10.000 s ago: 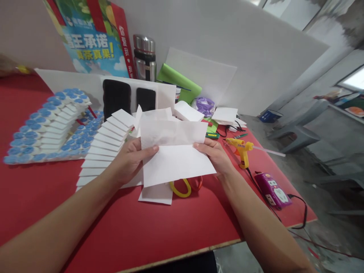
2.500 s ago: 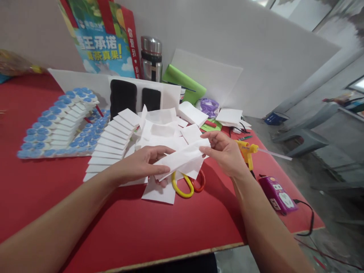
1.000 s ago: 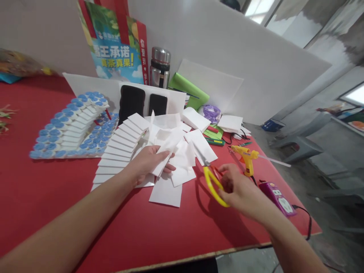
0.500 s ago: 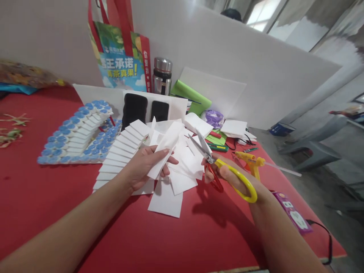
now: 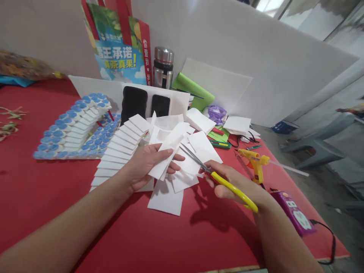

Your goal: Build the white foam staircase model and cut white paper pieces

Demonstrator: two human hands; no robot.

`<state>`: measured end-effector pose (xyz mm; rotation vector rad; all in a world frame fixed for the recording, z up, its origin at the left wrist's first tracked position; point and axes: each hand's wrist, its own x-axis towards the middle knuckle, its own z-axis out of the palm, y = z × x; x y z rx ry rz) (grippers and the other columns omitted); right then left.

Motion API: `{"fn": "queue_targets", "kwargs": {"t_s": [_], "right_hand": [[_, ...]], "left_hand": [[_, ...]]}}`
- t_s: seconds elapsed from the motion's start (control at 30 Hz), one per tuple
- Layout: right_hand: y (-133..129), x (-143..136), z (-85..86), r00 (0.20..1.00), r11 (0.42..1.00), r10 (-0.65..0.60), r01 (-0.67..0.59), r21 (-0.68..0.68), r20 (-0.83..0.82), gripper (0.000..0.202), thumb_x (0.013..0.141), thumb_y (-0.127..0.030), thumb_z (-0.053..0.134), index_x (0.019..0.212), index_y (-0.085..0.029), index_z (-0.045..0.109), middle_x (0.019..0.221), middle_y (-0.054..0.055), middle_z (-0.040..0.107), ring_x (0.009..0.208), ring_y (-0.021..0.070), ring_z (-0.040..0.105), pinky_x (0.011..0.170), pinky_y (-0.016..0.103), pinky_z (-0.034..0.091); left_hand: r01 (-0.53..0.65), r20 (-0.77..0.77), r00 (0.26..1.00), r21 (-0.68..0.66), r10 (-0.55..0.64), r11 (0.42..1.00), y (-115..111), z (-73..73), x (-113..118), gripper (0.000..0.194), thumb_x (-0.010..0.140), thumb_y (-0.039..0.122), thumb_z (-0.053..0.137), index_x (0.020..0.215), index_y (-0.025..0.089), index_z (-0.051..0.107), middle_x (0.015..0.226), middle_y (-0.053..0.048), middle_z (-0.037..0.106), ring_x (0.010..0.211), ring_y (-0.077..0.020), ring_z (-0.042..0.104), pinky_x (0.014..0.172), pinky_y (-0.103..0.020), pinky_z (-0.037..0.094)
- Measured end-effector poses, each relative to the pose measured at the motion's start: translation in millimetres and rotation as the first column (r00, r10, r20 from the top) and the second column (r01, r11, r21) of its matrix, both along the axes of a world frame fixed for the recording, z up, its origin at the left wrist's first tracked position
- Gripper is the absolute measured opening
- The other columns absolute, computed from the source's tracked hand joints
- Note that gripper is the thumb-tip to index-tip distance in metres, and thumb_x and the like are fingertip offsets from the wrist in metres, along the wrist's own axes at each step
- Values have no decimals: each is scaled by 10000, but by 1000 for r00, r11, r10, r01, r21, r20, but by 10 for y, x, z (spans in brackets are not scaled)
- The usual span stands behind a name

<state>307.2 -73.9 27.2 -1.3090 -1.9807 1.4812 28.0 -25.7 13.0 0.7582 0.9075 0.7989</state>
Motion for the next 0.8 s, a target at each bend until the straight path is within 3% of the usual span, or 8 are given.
{"fn": "queue_targets", "kwargs": {"t_s": [0.1,0.27,0.53,0.8], "right_hand": [[0,-13,23,998,1000,0,-1,15,70,788,697,-900,668,1092,-226,572,869,-2,543,728,157,406,626,273,355],[-7,-123,148,987,1000,-10,11,-8,162,856,675,-925,658,1159,-223,584,846,-15,530,741,161,417,642,273,366],[-36,-202,182,985,1000,-13,16,-16,172,848,673,-923,665,1157,-229,606,903,-8,556,780,166,425,673,279,370],[-48,-227,161,991,998,-47,52,-43,125,742,708,-821,756,1133,-229,620,870,-26,550,760,153,437,653,270,357]], "left_hand": [[-52,17,998,-13,52,999,-2,19,17,96,919,130,701,901,62,767,741,-119,760,553,-122,667,565,-222,608],[23,-44,999,12,-23,1000,-57,66,76,155,936,179,696,876,55,767,561,-81,690,474,-111,618,504,-181,552],[65,-66,996,68,-60,996,-105,-12,130,144,881,230,762,840,91,759,864,-138,812,523,-119,683,502,-186,552],[101,-85,992,64,-96,993,-107,-41,113,231,844,320,814,851,93,770,880,-149,816,509,-114,666,483,-191,536]]}}
